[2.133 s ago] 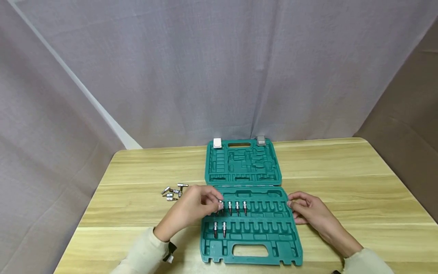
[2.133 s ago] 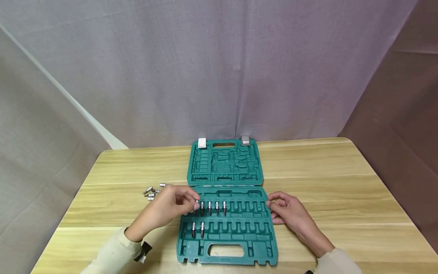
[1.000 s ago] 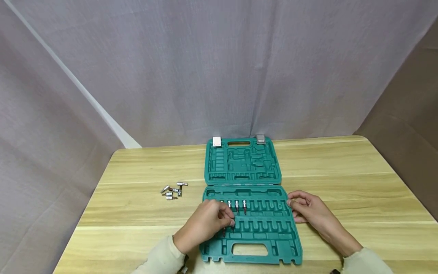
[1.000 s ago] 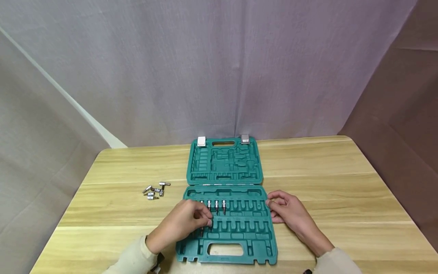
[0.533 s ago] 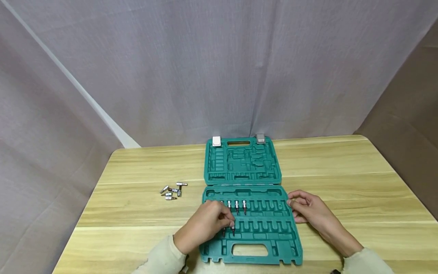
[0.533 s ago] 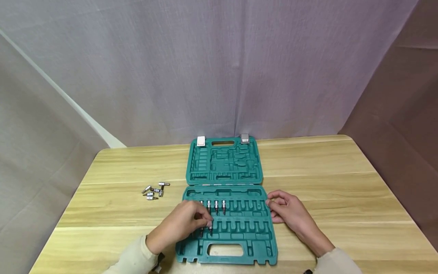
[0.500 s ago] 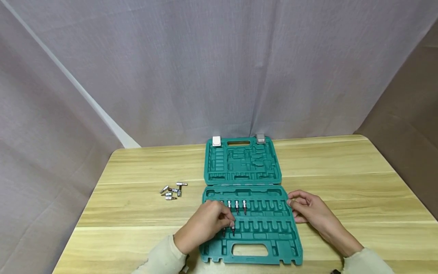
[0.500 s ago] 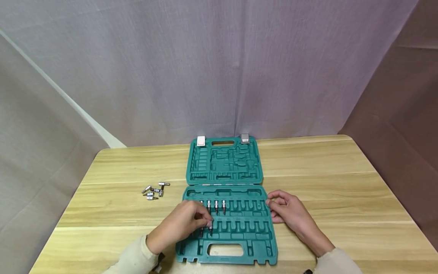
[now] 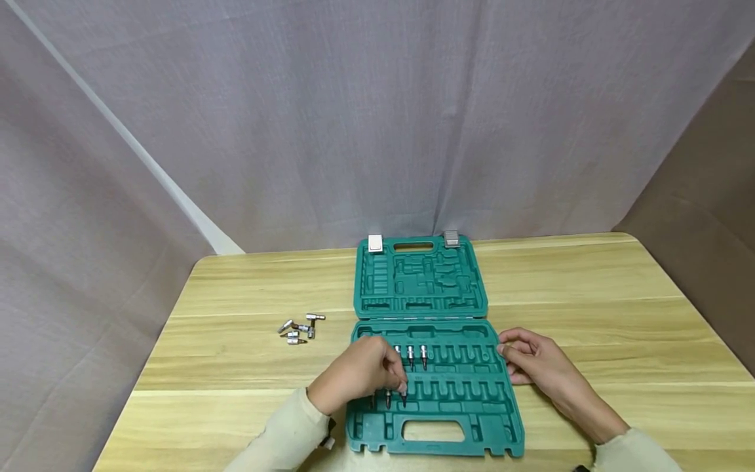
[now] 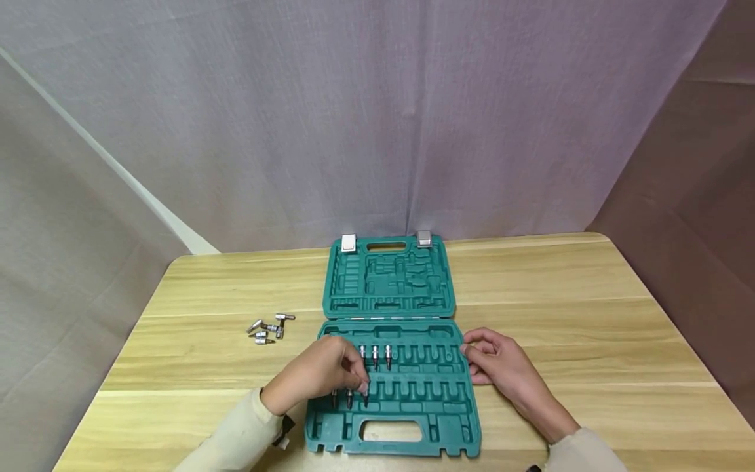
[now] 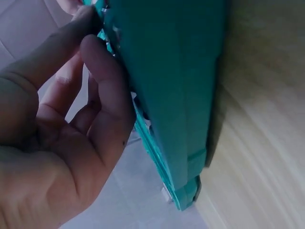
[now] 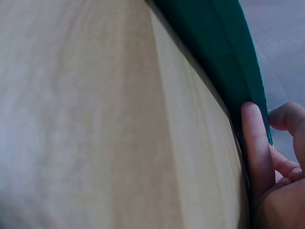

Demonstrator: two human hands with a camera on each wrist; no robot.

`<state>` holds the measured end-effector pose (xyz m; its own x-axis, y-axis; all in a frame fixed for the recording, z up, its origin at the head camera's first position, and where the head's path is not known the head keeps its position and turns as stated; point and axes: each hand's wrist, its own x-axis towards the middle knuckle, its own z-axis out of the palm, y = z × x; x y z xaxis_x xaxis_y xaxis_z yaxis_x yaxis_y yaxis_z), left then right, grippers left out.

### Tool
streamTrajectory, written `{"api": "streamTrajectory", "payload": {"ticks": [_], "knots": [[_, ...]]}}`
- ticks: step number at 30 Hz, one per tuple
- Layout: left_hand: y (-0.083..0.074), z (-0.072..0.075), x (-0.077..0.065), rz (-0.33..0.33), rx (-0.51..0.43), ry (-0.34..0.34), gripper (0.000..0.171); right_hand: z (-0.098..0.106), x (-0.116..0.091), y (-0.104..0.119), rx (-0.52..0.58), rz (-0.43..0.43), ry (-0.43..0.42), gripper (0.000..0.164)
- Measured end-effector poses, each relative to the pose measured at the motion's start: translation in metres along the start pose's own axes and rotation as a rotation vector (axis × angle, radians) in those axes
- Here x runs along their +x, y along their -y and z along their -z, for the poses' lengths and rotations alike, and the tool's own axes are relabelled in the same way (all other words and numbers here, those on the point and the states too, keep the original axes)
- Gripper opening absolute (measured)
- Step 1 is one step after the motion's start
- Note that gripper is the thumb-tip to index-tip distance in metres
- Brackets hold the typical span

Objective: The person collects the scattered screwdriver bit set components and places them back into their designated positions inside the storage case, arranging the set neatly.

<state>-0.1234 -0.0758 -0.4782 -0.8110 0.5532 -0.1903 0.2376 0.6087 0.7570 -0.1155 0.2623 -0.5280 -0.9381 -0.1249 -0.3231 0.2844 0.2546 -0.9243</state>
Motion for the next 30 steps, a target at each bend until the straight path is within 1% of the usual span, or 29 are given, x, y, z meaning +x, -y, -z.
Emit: {"api": "streamTrajectory", "payload": {"ticks": [3,5,8,12,17,20,23,26,28,30], "knots": [[0.000,0.001,0.002,0.034,-0.016,0.027,0.026,0.000,0.000,0.000,0.002,-0.005,0.004,0.038],[0.000,0.001,0.002,0.064,-0.024,0.029,0.025,0.000,0.000,0.000,0.002,-0.005,0.005,0.038],[0.000,0.000,0.004,0.104,-0.024,0.017,0.024,0.000,0.000,0.001,-0.004,0.002,0.004,0.039],[-0.001,0.000,0.005,0.121,0.008,0.000,0.026,0.000,0.000,0.002,-0.010,0.001,-0.002,0.038],[0.001,-0.003,0.005,0.100,0.011,-0.011,0.026,0.000,-0.001,0.003,-0.022,-0.013,-0.009,0.039],[0.006,-0.005,0.003,0.067,-0.042,-0.033,0.023,0.000,-0.002,0.003,-0.026,-0.021,-0.013,0.040],[0.010,-0.004,-0.002,0.038,-0.115,-0.063,0.019,0.000,-0.002,0.002,-0.018,-0.017,-0.002,0.041],[0.012,0.003,-0.009,0.023,-0.164,-0.099,0.014,-0.001,-0.001,0.001,-0.011,-0.010,0.001,0.041],[0.012,0.011,-0.013,0.017,-0.162,-0.133,0.013,0.000,0.000,0.002,-0.010,-0.013,-0.004,0.041],[0.012,0.019,-0.018,0.017,-0.137,-0.176,0.012,0.000,0.000,0.002,-0.014,-0.014,-0.007,0.041]]}}
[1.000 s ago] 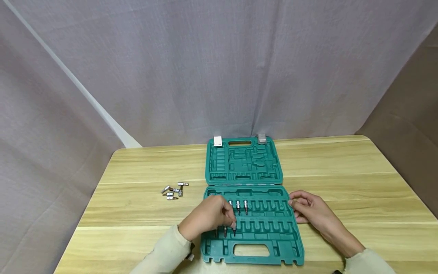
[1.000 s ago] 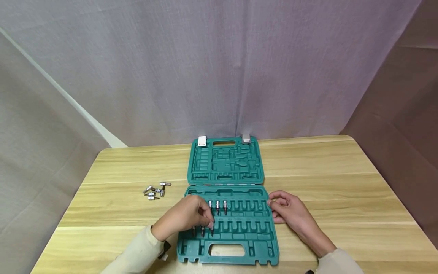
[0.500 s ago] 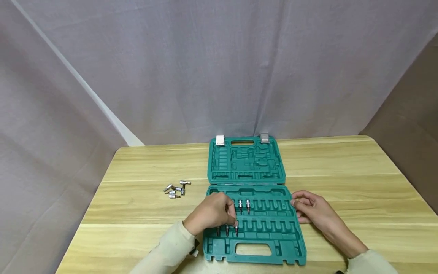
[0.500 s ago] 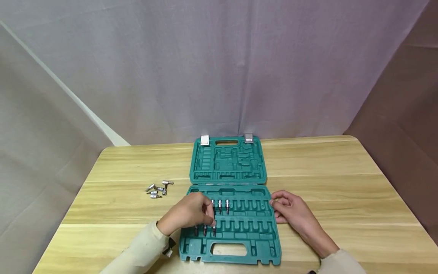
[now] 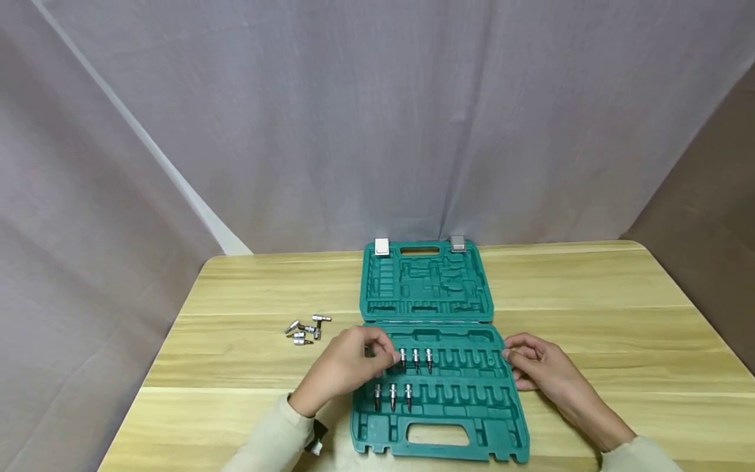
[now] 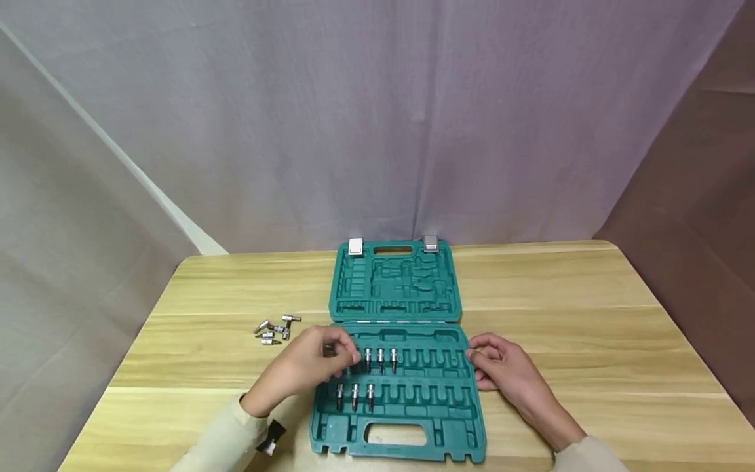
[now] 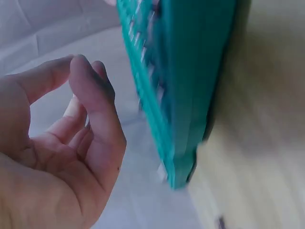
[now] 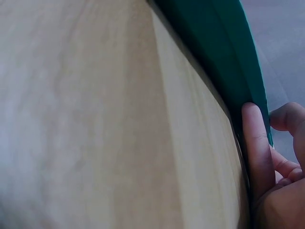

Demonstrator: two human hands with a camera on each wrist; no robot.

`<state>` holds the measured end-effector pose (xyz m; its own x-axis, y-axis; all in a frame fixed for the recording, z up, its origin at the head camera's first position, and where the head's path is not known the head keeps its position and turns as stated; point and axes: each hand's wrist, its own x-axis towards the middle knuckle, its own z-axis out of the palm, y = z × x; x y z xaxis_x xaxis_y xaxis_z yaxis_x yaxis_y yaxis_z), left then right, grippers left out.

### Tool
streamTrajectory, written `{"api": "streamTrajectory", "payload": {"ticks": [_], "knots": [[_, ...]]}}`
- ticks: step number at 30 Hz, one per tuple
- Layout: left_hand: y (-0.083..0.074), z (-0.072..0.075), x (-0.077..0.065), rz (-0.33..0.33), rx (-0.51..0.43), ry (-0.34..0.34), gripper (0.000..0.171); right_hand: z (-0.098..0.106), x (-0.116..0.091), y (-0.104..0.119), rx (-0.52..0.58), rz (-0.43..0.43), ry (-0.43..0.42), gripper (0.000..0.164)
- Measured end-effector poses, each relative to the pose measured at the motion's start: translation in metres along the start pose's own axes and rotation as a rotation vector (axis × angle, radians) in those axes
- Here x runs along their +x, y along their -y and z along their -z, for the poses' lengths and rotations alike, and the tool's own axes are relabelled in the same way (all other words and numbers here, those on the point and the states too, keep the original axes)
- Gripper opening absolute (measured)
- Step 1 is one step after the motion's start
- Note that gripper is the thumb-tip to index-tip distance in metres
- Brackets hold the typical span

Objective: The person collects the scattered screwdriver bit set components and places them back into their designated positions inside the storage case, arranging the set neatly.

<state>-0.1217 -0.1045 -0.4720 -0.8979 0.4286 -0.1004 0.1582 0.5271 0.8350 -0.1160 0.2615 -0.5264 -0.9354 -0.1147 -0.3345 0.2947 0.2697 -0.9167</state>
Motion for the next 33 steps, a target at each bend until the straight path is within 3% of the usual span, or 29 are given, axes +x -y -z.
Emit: {"api": "streamTrajectory", "payload": {"ticks": [6,12,19,33], "knots": [[0.000,0.028,-0.008,0.002,0.068,-0.127,0.012,-0.002,-0.002,0.000,-0.011,0.010,0.006,0.042],[-0.003,0.054,-0.009,0.053,0.119,-0.239,0.006,-0.002,-0.003,0.002,-0.017,-0.002,-0.006,0.042],[0.006,0.080,-0.004,0.151,0.179,-0.274,0.006,-0.002,-0.004,0.004,-0.014,0.003,-0.005,0.043],[0.046,0.086,0.021,0.376,0.437,-0.298,0.027,-0.003,-0.004,0.003,-0.030,0.001,-0.018,0.042]]}}
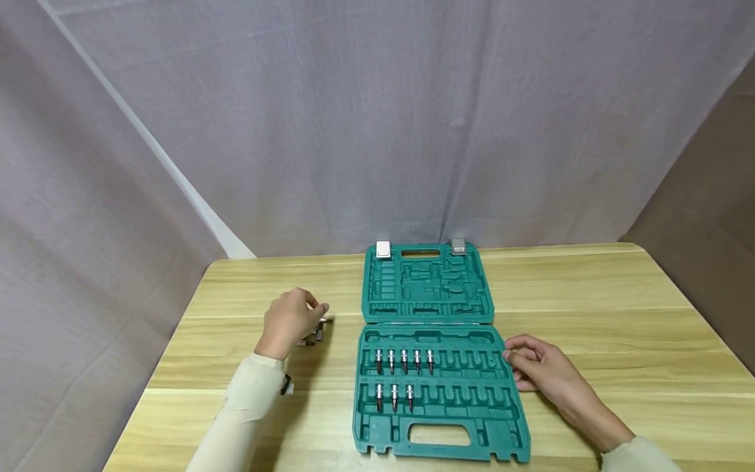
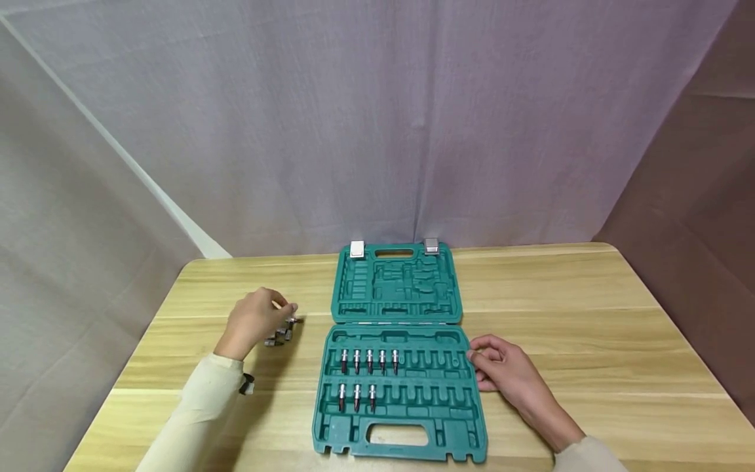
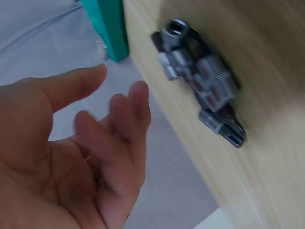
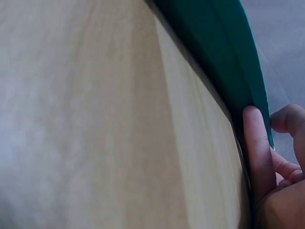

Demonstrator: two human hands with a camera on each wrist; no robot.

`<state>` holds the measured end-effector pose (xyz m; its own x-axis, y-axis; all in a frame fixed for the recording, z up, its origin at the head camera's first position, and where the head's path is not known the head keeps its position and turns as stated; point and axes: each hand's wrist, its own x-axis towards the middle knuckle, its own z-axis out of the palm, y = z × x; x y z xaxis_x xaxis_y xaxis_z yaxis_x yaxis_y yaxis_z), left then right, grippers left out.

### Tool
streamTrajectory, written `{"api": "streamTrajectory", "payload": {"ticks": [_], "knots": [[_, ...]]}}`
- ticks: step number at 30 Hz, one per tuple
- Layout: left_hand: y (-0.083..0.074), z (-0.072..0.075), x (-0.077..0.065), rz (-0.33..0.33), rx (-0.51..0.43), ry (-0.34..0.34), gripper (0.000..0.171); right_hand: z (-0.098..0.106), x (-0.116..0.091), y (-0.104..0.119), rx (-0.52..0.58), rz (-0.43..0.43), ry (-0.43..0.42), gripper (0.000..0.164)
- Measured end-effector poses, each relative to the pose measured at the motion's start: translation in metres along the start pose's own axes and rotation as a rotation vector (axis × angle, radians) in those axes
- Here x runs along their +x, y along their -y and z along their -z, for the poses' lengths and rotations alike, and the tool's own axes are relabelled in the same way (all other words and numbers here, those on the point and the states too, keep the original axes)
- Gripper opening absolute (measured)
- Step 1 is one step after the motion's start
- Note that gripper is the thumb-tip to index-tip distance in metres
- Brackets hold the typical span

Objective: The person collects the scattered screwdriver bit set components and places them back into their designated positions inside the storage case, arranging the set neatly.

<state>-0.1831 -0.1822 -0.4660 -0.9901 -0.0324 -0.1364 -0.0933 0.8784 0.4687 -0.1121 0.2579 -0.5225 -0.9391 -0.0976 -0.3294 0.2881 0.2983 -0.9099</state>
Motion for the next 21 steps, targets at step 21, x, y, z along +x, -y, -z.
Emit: {"api": "streamTrajectory", "payload": {"ticks": [21], "knots": [[0.004,-0.020,0.021,0.086,0.182,0.024,0.021,-0.001,0.000,-0.001,0.020,0.018,-0.013,0.040]]}}
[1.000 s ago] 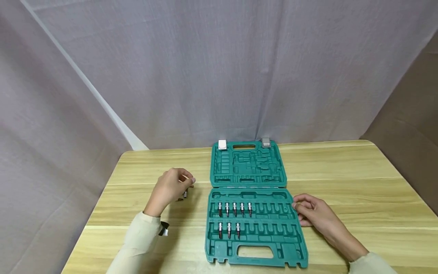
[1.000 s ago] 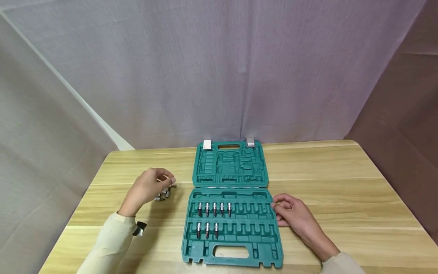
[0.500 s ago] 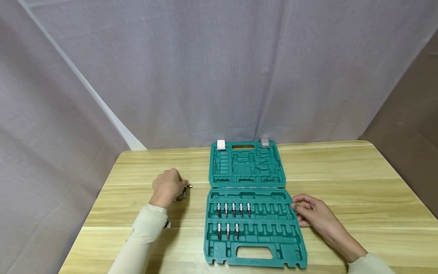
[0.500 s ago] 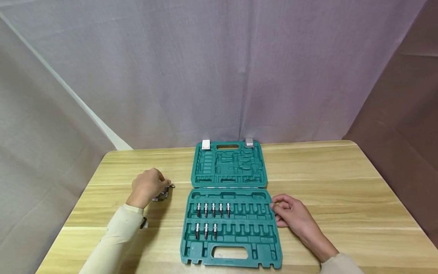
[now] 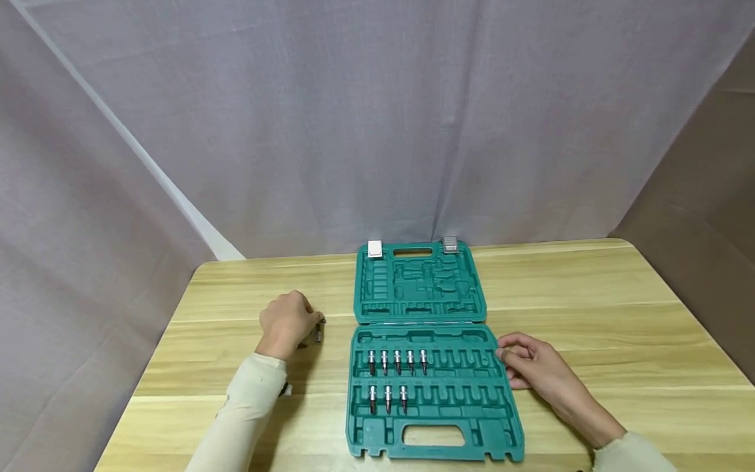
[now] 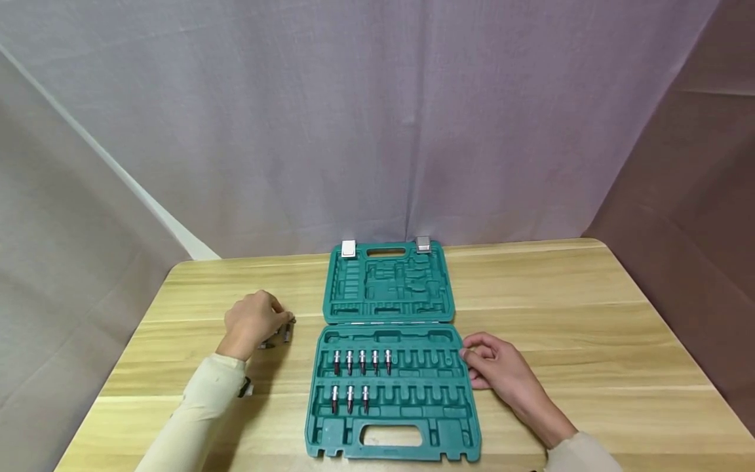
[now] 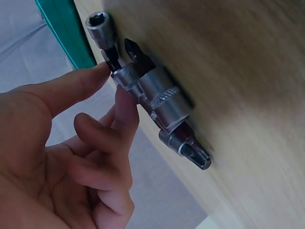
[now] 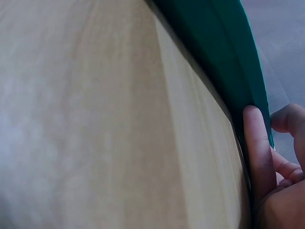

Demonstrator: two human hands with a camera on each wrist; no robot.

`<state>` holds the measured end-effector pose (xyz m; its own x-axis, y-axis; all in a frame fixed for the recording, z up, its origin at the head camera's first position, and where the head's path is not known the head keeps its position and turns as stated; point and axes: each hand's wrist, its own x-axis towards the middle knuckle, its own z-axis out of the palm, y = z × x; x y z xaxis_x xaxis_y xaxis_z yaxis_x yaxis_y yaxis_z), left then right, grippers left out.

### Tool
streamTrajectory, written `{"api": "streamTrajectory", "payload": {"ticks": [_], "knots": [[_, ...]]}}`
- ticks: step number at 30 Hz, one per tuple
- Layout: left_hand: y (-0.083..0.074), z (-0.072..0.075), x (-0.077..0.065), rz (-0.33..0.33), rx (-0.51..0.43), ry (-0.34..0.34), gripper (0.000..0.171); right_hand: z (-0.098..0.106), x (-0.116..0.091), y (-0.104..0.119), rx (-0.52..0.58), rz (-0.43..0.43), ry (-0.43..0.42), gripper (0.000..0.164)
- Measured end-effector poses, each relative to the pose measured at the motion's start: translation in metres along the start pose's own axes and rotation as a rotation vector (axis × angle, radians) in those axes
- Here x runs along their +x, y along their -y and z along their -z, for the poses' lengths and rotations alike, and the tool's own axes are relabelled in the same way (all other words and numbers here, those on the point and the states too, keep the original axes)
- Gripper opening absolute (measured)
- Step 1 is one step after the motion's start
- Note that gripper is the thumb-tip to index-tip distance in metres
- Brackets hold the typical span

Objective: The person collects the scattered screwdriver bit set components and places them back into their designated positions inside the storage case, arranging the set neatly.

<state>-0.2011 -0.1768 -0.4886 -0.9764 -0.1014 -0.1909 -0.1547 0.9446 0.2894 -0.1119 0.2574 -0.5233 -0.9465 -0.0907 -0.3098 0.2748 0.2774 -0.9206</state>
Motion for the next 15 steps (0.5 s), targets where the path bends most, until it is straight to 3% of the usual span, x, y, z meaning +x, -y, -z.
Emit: {"api": "streamTrajectory", "payload": {"ticks": [7,15], "knots": [[0.0005,-0.0008,0.0020,-0.003,-0.047,-0.023,0.018,0.0006,-0.0005,0.0015,-0.003,0.001,0.000,0.039],[0.0025,-0.0050,0.0045,-0.026,-0.198,-0.062,0.010,0.0001,-0.0021,0.0013,0.002,-0.005,0.004,0.038]]}}
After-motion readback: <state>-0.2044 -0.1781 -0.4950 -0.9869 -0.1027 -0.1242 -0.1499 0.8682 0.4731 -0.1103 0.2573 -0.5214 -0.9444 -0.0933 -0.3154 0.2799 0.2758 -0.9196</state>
